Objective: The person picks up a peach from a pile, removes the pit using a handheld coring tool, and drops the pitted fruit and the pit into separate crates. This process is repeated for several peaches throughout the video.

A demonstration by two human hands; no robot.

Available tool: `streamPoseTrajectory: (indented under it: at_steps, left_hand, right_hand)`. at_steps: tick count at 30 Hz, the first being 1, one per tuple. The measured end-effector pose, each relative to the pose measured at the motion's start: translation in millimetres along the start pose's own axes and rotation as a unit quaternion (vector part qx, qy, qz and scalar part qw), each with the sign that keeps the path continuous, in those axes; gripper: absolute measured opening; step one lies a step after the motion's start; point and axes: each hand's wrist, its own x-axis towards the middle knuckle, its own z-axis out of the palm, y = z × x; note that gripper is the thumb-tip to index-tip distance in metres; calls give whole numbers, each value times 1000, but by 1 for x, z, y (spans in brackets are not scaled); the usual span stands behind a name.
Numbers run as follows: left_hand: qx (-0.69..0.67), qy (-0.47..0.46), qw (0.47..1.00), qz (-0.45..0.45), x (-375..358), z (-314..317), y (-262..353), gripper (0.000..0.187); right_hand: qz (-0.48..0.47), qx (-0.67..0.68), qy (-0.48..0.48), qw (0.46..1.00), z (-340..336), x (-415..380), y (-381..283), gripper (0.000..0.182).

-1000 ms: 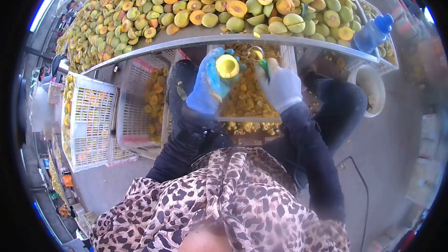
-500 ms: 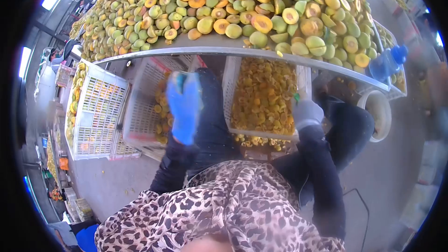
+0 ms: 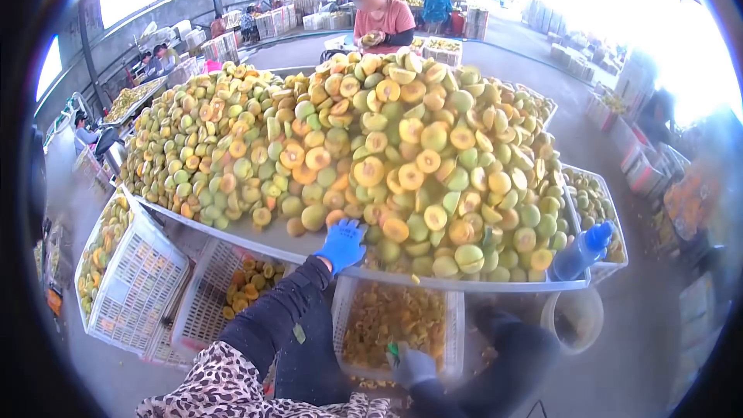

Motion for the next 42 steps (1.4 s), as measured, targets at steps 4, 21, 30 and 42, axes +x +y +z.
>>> streamPoseTrajectory:
  at_steps: [4,21,30,42]
  left_hand:
    - [-103,90,991,2,-2,22,-16,49]
    - [-910,108,384,-117,-126,-101,127,51]
    - [-883,192,421,-84,-147,-114,142,50]
    - [-914,55,400,37,-145,-95,133,47]
  right_hand:
    - [-17,38,8,999,0,11,13,28]
    - [-193,247,184,932,-102,4,-102,28]
    - [-185,176,221,941,-99,-19,-105,28]
    - [-142,328,30,933,-107,-28,-86,31]
